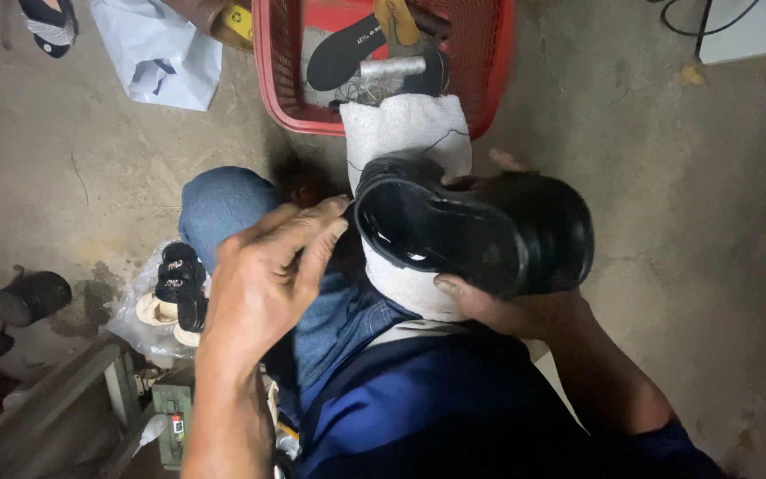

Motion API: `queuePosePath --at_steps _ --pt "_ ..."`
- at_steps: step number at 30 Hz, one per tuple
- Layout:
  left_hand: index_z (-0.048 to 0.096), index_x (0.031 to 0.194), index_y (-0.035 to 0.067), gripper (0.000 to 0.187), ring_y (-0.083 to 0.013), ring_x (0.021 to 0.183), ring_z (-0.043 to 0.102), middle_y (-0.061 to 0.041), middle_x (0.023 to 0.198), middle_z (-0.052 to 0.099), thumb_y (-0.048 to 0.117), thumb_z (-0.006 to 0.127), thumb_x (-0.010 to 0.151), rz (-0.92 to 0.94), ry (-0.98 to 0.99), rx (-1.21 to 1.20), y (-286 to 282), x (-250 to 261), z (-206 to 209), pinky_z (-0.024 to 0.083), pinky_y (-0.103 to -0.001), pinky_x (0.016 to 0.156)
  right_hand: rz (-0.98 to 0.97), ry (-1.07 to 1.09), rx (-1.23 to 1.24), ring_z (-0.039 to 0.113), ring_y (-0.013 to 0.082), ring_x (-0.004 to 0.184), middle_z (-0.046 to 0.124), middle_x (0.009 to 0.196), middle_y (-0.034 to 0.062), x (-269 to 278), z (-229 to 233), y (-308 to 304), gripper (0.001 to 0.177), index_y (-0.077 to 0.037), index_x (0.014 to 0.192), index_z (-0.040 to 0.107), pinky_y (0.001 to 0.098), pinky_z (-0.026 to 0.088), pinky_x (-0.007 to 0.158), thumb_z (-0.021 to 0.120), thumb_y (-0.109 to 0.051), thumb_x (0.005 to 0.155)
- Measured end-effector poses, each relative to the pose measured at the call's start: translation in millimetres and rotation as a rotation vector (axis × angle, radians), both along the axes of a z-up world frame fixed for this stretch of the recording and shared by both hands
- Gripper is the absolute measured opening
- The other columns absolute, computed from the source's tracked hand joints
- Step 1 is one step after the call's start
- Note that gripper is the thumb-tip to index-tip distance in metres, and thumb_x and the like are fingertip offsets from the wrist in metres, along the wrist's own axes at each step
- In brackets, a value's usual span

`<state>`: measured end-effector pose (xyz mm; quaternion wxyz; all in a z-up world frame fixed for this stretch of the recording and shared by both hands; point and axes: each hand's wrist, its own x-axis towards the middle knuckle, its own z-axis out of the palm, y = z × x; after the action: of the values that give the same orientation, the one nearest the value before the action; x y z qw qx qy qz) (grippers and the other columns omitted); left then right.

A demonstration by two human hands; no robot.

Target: Hand-stitching the sole and upper of a sandal together using a needle and thread.

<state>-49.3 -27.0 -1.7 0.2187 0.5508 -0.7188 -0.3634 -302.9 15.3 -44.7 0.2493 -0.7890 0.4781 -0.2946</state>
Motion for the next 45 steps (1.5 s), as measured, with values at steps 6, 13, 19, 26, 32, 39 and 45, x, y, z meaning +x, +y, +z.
queuePosePath --at_steps 6,13,19,26,32,39,45 --pt "0.075 0.110 -0.004 0.020 -0.0190 0.049 0.054 -0.012 0.089 0.074 0.003 0.070 0.092 -0.039 -0.039 -0.124 7.1 -7.8 -3.8 0.046 -0.031 0.047 -0.147 -0.140 0.066 0.066 0.0243 0.129 0.068 0.134 0.0077 8.0 -5.3 11.6 0.087 -0.012 0.134 0.057 0.0498 0.026 0.136 0.099 -0.014 0.057" --pt "0.075 0.112 -0.004 0.023 -0.0173 0.050 0.053 -0.010 0.088 0.073 0.003 0.069 0.092 -0.027 -0.031 -0.066 8.9 -5.7 -3.3 0.046 -0.030 0.048 -0.237 -0.324 0.108 0.070 0.0294 0.118 0.067 0.129 0.0177 13.8 -2.0 13.7 0.067 0.004 0.139 0.046 0.0447 0.048 0.121 0.076 -0.003 0.080" --pt "0.074 0.117 0.000 0.029 -0.0149 0.054 0.054 -0.007 0.088 0.071 0.001 0.065 0.090 -0.052 -0.017 0.038 13.7 3.2 -1.6 0.045 -0.028 0.051 -0.148 -0.180 0.090 0.065 0.0330 0.119 0.062 0.131 0.0197 15.4 -7.1 18.2 0.069 0.004 0.130 0.047 0.0490 0.049 0.114 0.078 -0.010 0.070" --pt "0.070 0.125 -0.002 0.038 -0.0133 0.065 0.051 -0.007 0.085 0.067 0.004 0.060 0.089 -0.050 0.204 0.244 40.2 44.5 -51.6 0.040 -0.024 0.057 -0.166 -0.286 0.220 0.066 0.0228 0.129 0.070 0.133 0.0110 58.1 9.1 44.4 0.036 -0.002 0.126 0.066 0.0324 0.053 0.110 0.065 -0.007 0.090" --pt "0.075 0.112 -0.002 0.028 -0.0115 0.065 0.057 -0.008 0.089 0.074 -0.004 0.070 0.084 0.070 0.126 0.234 39.5 65.9 -78.5 0.044 -0.023 0.057 -0.162 -0.031 -0.157 0.069 0.0361 0.128 0.069 0.137 0.0173 84.1 4.8 43.2 0.046 -0.006 0.140 0.061 0.0395 0.063 0.095 0.070 -0.013 0.096" --pt "0.072 0.117 -0.006 0.031 -0.0207 0.090 0.070 -0.017 0.113 0.075 0.008 0.065 0.090 0.010 0.071 0.358 19.6 68.7 -69.1 0.053 -0.028 0.078 -0.171 -0.153 -0.146 0.068 0.0438 0.129 0.062 0.144 0.0225 84.5 -15.7 40.4 0.047 -0.008 0.145 0.057 0.0499 0.066 0.101 0.071 -0.014 0.101" --pt "0.073 0.116 -0.004 0.034 -0.0124 0.065 0.056 -0.008 0.090 0.070 -0.005 0.063 0.084 -0.076 0.031 0.340 -1.7 45.4 -53.4 0.043 -0.023 0.058 -0.234 -0.202 -0.088 0.068 0.0411 0.132 0.059 0.148 0.0176 76.2 -15.0 40.4 0.053 -0.014 0.147 0.055 0.0513 0.065 0.109 0.079 -0.017 0.101"
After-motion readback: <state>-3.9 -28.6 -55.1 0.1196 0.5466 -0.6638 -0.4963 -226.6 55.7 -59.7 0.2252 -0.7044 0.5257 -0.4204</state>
